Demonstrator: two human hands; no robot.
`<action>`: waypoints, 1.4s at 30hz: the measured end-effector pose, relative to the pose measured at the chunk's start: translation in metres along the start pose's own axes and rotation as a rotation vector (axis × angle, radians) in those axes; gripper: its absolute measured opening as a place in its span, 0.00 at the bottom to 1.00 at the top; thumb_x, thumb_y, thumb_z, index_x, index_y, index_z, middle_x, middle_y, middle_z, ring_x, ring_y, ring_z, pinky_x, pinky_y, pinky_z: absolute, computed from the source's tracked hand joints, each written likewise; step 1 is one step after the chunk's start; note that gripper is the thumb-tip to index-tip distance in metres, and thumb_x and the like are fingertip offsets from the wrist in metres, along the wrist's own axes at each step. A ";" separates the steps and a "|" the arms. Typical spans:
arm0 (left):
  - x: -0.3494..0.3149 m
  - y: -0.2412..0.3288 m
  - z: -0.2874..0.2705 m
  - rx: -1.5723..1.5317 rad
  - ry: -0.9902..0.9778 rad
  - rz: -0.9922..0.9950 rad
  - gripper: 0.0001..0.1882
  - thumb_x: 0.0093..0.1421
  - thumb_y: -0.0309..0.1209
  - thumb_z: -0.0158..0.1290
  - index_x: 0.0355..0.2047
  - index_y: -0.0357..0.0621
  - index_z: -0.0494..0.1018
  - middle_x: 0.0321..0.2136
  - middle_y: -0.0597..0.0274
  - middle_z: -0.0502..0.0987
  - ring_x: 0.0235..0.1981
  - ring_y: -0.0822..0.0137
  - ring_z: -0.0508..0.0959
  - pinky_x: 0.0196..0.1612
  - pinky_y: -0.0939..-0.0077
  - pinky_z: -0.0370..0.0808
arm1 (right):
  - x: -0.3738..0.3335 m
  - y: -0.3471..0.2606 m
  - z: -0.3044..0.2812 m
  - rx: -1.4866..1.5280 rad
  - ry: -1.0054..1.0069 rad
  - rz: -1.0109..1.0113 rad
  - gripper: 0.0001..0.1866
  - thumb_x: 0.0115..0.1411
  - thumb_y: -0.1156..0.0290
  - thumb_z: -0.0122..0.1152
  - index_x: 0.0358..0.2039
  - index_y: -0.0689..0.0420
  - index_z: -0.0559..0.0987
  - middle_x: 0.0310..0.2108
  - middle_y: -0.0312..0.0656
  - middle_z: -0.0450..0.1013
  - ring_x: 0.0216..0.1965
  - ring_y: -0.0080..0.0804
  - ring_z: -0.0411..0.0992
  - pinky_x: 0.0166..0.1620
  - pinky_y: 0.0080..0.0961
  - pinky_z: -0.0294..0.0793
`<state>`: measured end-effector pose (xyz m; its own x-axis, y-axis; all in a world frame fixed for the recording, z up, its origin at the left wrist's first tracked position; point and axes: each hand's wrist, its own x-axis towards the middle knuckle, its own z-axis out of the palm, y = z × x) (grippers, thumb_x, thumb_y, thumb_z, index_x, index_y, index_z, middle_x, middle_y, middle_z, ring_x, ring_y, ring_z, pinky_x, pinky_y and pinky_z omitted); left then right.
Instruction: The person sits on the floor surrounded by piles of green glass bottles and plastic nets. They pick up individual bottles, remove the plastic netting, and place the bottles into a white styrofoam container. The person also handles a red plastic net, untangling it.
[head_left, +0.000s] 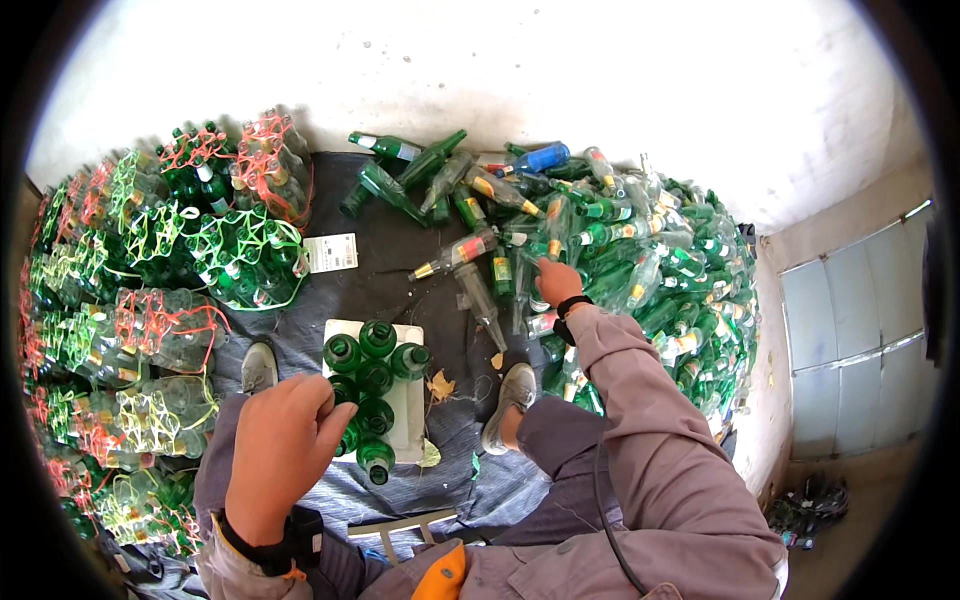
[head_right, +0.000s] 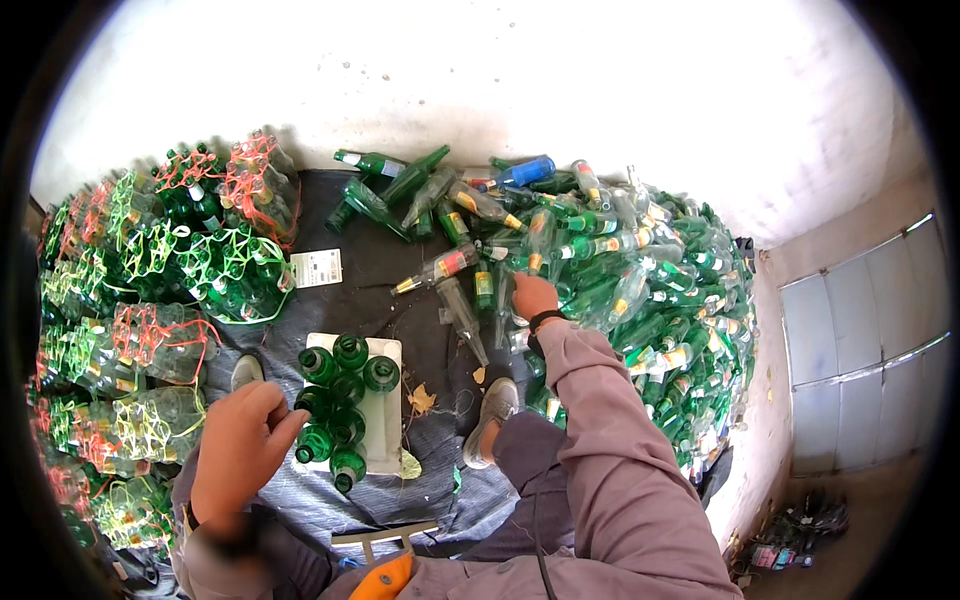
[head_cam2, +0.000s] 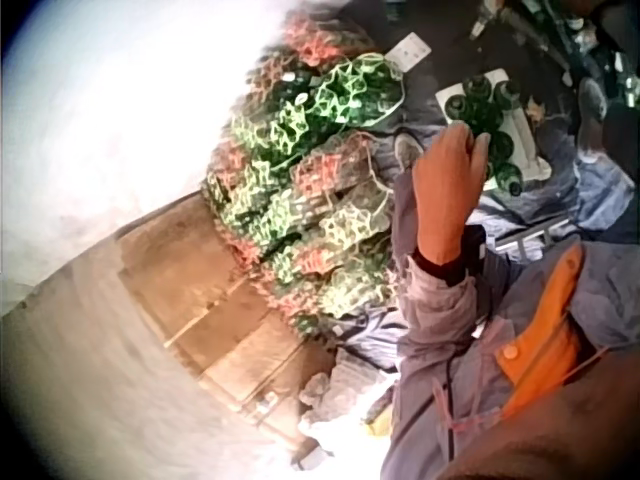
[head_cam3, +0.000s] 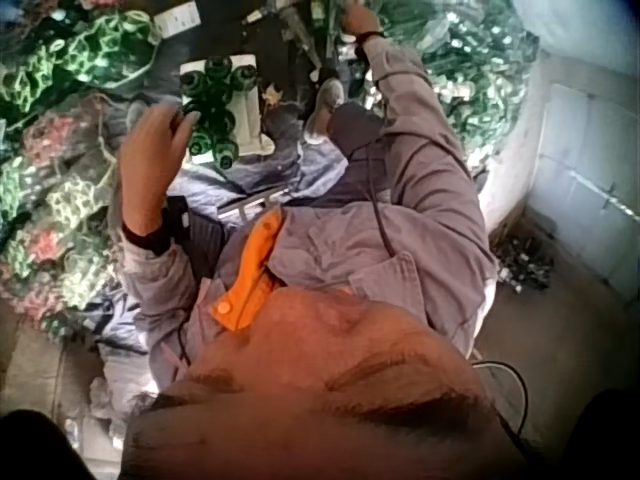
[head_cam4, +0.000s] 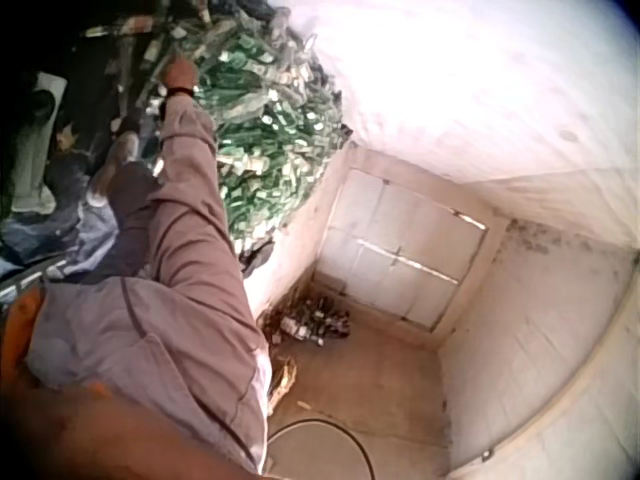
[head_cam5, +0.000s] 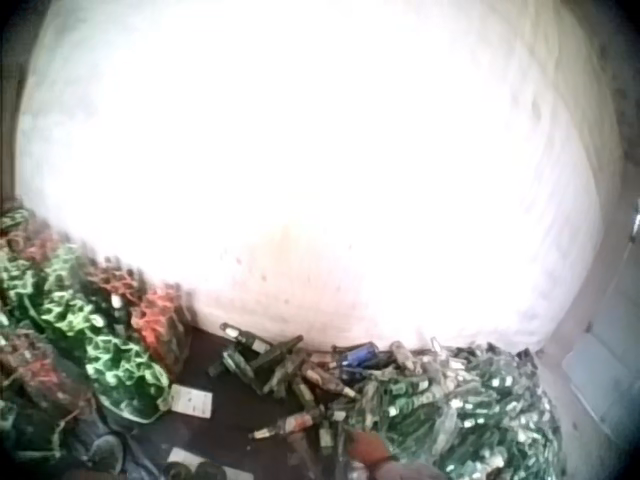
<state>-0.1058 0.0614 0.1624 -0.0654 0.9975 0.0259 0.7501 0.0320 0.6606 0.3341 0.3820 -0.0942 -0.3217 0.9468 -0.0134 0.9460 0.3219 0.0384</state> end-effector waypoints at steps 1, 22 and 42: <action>-0.001 -0.001 -0.001 0.011 -0.002 0.007 0.16 0.55 0.29 0.66 0.23 0.39 0.67 0.20 0.53 0.70 0.22 0.49 0.73 0.26 0.57 0.66 | -0.005 -0.001 -0.008 0.000 0.002 0.012 0.12 0.58 0.63 0.61 0.41 0.53 0.76 0.32 0.52 0.80 0.36 0.57 0.79 0.39 0.56 0.77; 0.030 -0.003 -0.015 -0.168 0.282 0.223 0.16 0.57 0.31 0.65 0.23 0.36 0.70 0.16 0.53 0.71 0.18 0.57 0.71 0.24 0.62 0.68 | -0.128 -0.092 -0.296 0.382 0.305 0.308 0.14 0.55 0.58 0.64 0.37 0.54 0.83 0.32 0.52 0.81 0.36 0.56 0.79 0.41 0.47 0.78; 0.065 -0.026 0.004 0.066 0.010 0.226 0.12 0.54 0.33 0.64 0.27 0.37 0.76 0.21 0.48 0.77 0.25 0.47 0.79 0.31 0.57 0.74 | -0.154 -0.192 -0.222 0.333 -0.259 -0.228 0.13 0.55 0.59 0.64 0.37 0.52 0.80 0.30 0.47 0.80 0.35 0.54 0.78 0.38 0.48 0.76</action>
<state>-0.1265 0.1254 0.1440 0.1026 0.9792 0.1752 0.7877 -0.1875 0.5868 0.1928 0.1741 0.1224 -0.5415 0.8074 -0.2343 0.8278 0.4636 -0.3158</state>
